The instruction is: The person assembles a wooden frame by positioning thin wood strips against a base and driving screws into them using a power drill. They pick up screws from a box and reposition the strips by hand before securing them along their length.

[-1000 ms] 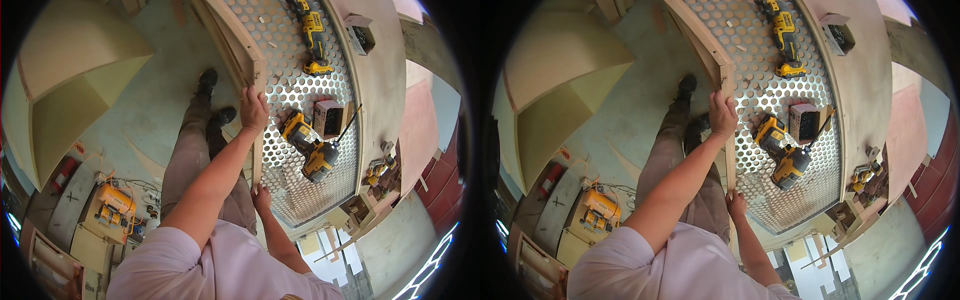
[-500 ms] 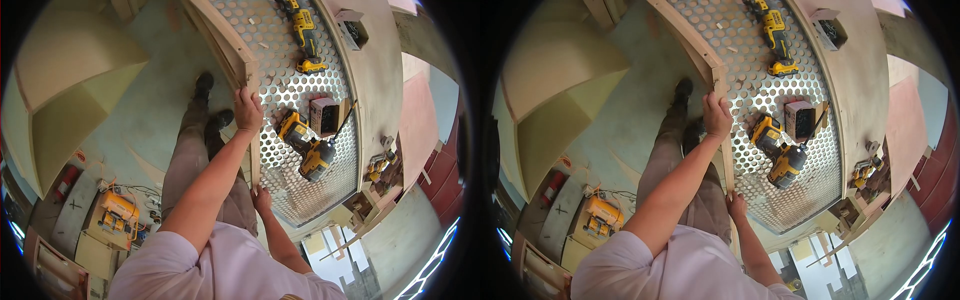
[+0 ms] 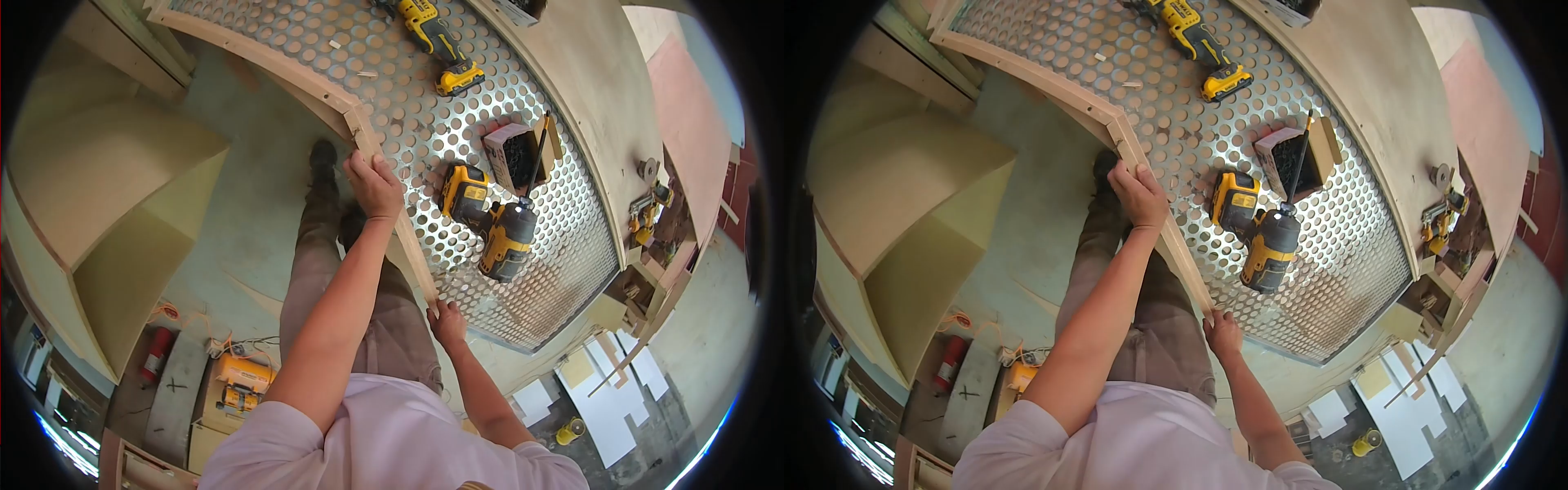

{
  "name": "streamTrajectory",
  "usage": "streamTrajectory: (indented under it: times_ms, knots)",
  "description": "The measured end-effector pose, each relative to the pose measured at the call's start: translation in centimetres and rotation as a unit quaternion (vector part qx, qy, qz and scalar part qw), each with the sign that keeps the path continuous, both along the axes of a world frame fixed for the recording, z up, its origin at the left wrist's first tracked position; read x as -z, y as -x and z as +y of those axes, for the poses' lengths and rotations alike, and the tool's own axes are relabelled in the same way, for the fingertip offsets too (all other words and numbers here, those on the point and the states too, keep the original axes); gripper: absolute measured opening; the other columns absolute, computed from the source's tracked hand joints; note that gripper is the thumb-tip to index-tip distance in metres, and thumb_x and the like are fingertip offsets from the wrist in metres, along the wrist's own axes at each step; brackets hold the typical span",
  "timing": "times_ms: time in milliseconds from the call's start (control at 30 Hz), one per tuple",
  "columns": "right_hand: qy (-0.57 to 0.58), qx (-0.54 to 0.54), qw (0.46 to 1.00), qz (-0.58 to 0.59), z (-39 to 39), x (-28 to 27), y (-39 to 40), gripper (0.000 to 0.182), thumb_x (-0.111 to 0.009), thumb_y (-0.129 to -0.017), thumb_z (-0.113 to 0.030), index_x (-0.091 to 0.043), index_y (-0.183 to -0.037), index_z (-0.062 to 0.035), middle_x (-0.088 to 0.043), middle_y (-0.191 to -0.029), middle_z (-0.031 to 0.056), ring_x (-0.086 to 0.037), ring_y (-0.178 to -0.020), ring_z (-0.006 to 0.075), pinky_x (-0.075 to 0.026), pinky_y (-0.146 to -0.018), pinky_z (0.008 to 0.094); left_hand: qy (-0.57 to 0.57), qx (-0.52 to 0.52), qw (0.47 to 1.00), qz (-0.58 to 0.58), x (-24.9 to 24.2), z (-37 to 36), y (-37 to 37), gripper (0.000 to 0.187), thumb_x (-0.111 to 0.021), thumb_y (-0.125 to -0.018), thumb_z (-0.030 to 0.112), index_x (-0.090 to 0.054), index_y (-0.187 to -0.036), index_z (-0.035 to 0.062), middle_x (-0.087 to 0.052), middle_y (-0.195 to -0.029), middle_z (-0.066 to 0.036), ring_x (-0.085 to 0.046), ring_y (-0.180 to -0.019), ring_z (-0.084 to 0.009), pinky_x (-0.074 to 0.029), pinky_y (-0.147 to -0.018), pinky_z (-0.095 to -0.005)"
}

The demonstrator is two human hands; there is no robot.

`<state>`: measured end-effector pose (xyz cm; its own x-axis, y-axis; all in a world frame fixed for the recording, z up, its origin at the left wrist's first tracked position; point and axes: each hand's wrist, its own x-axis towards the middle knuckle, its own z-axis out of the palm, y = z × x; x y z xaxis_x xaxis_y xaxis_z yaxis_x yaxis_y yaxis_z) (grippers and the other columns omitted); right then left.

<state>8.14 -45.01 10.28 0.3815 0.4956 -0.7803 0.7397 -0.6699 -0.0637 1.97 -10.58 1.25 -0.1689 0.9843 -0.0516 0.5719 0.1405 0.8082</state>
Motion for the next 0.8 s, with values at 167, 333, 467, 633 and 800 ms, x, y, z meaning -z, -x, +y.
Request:
streamTrajectory:
  times_ms: [167, 333, 467, 633, 800]
  knots:
    - [0.006, 0.008, 1.0, -0.008, 0.1, 0.1, 0.2, 0.032, -0.071, -0.089, -0.033, -0.065, -0.109, -0.0094, -0.065, -0.1, 0.0177, -0.069, -0.089, 0.0415, -0.057, -0.074, 0.054, -0.044, 0.012, 0.998, 0.04, 1.2, -0.1, 0.2, 0.039, -0.05, -0.104, 0.018, -0.039, -0.131, -0.0079, -0.043, -0.131, -0.029, -0.047, -0.117, -0.045, -0.04, -0.103, -0.0523]
    - [0.007, 0.007, 1.0, -0.015, 0.5, 0.1, 0.4, 0.032, -0.07, -0.087, -0.032, -0.065, -0.109, -0.0097, -0.065, -0.101, 0.0175, -0.069, -0.09, 0.0415, -0.057, -0.074, 0.0553, -0.017, 0.006, 1.0, -0.016, 1.2, 0.2, 0.2, 0.051, -0.048, -0.105, 0.019, -0.032, -0.144, -0.0097, -0.035, -0.145, -0.032, -0.041, -0.132, -0.0489, -0.038, -0.111, -0.0519]
    - [0.005, 0.005, 1.0, -0.014, 0.5, 0.1, 0.3, 0.032, -0.069, -0.087, -0.033, -0.064, -0.108, -0.0089, -0.066, -0.101, 0.0175, -0.069, -0.09, 0.0415, -0.057, -0.075, 0.0556, 0.023, 0.02, 0.999, -0.026, 1.1, 0.4, 0.2, 0.059, -0.046, -0.106, 0.02, -0.024, -0.151, -0.0109, -0.03, -0.15, -0.036, -0.039, -0.136, -0.0513, -0.037, -0.113, -0.0522]
    - [0.041, -0.013, 0.999, -0.014, 1.4, 0.1, 0.2, 0.037, -0.068, -0.09, -0.04, -0.067, -0.108, -0.0073, -0.066, -0.102, 0.0171, -0.069, -0.094, 0.0401, -0.057, -0.078, 0.0542, 0.066, 0.026, 0.997, -0.011, 0.7, 0.5, 0.2, 0.06, -0.046, -0.107, 0.023, -0.022, -0.152, -0.0082, -0.029, -0.151, -0.037, -0.042, -0.134, -0.0542, -0.044, -0.107, -0.0516]
    - [0.077, -0.03, 0.996, -0.022, 2.0, 0.3, 0.3, 0.041, -0.067, -0.093, -0.046, -0.069, -0.109, -0.0084, -0.066, -0.106, 0.0156, -0.068, -0.1, 0.0377, -0.057, -0.08, 0.0529, 0.068, 0.028, 0.997, 0.006, 0.2, 0.5, 0.2, 0.064, -0.051, -0.105, 0.022, -0.02, -0.153, -0.0066, -0.029, -0.152, -0.035, -0.044, -0.133, -0.0537, -0.048, -0.104, -0.0511]
